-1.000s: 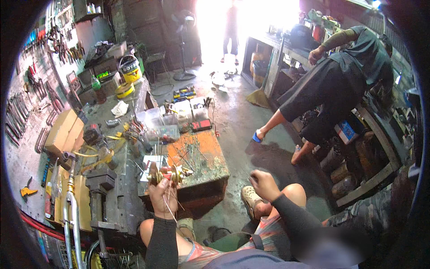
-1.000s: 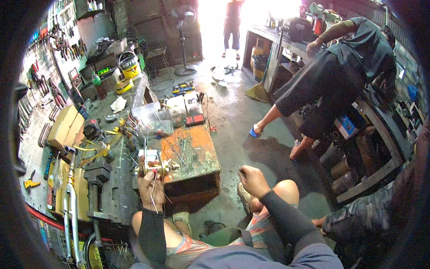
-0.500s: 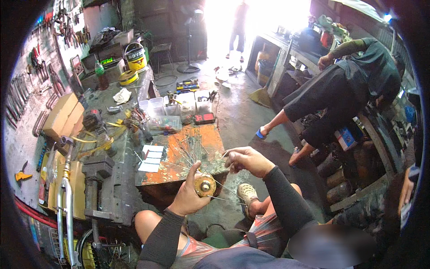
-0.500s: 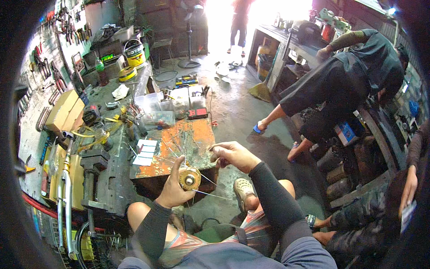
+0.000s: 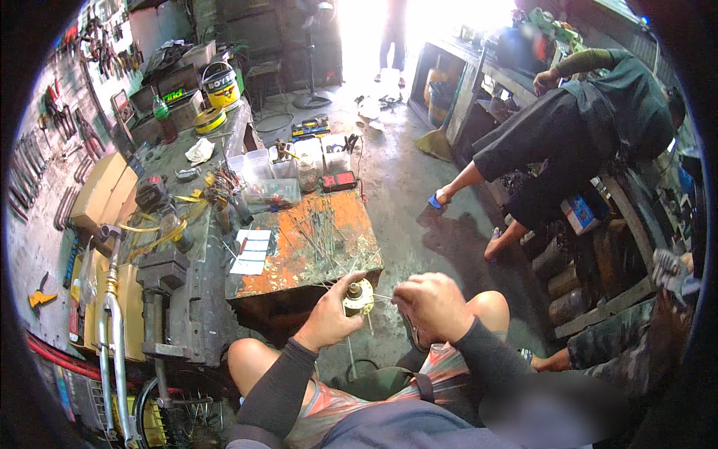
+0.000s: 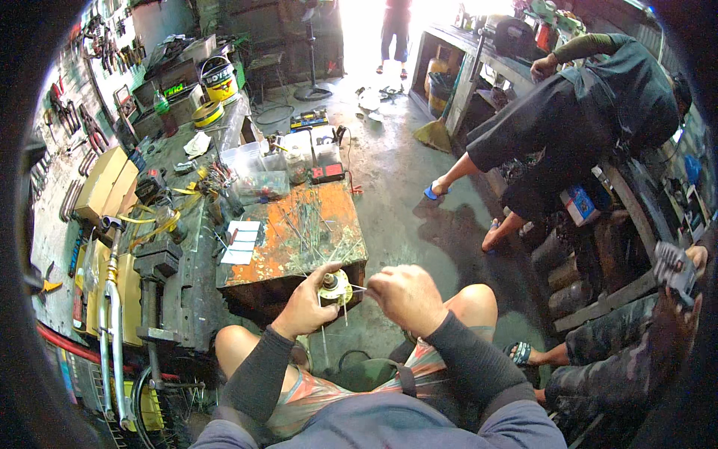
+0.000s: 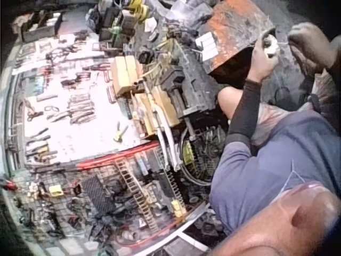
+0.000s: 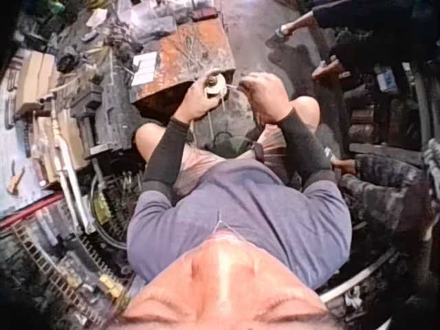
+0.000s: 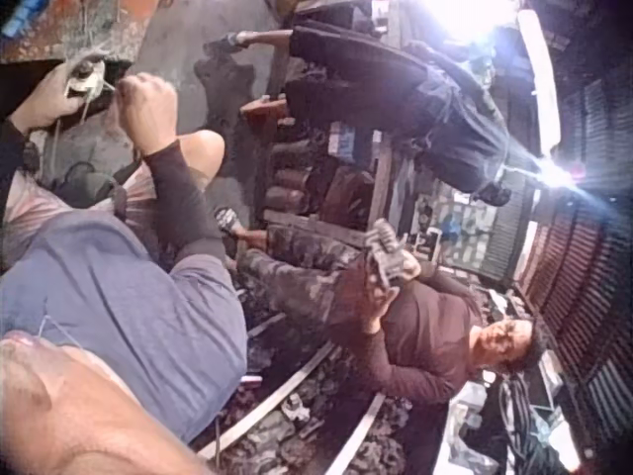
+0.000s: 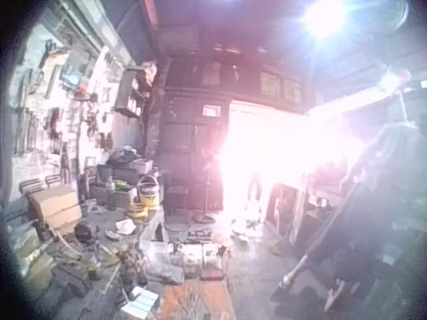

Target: The person inserts thin metal spokes into a bicycle hub held in their hands, arranging them one by one. The person rotates the hub to access different spoke holes and continues adding spokes throughout the clip.

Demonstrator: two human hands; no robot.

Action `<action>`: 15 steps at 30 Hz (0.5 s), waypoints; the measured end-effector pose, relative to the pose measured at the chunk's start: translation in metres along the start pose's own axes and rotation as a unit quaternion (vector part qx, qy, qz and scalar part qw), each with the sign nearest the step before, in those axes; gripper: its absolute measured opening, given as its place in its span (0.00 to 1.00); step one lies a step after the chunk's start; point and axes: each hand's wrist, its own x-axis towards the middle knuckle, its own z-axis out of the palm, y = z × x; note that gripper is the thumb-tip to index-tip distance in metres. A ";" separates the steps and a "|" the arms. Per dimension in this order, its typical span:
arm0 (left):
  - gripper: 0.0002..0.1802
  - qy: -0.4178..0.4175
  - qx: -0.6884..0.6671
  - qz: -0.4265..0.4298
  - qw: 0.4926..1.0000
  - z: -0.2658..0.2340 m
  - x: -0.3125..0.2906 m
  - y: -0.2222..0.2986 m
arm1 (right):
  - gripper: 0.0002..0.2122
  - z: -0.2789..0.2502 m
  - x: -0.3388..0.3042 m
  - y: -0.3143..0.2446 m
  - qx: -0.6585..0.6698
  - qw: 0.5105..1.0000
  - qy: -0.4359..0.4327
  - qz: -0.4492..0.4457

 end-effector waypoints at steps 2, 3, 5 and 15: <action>0.39 -0.051 -0.078 -0.031 0.995 -0.001 0.002 -0.005 | 0.08 -0.013 0.008 0.011 -0.032 0.999 -0.002 -0.016; 0.40 -0.047 -0.083 -0.025 0.995 0.002 0.002 -0.006 | 0.07 -0.021 0.012 0.015 -0.026 0.999 -0.032 -0.026; 0.39 -0.035 -0.103 -0.045 0.993 0.002 0.002 -0.004 | 0.07 -0.025 0.015 0.027 -0.001 0.999 -0.038 -0.026; 0.37 -0.025 -0.049 -0.038 0.998 0.015 0.008 0.014 | 0.08 -0.074 0.042 0.007 -0.110 0.967 -0.181 -0.145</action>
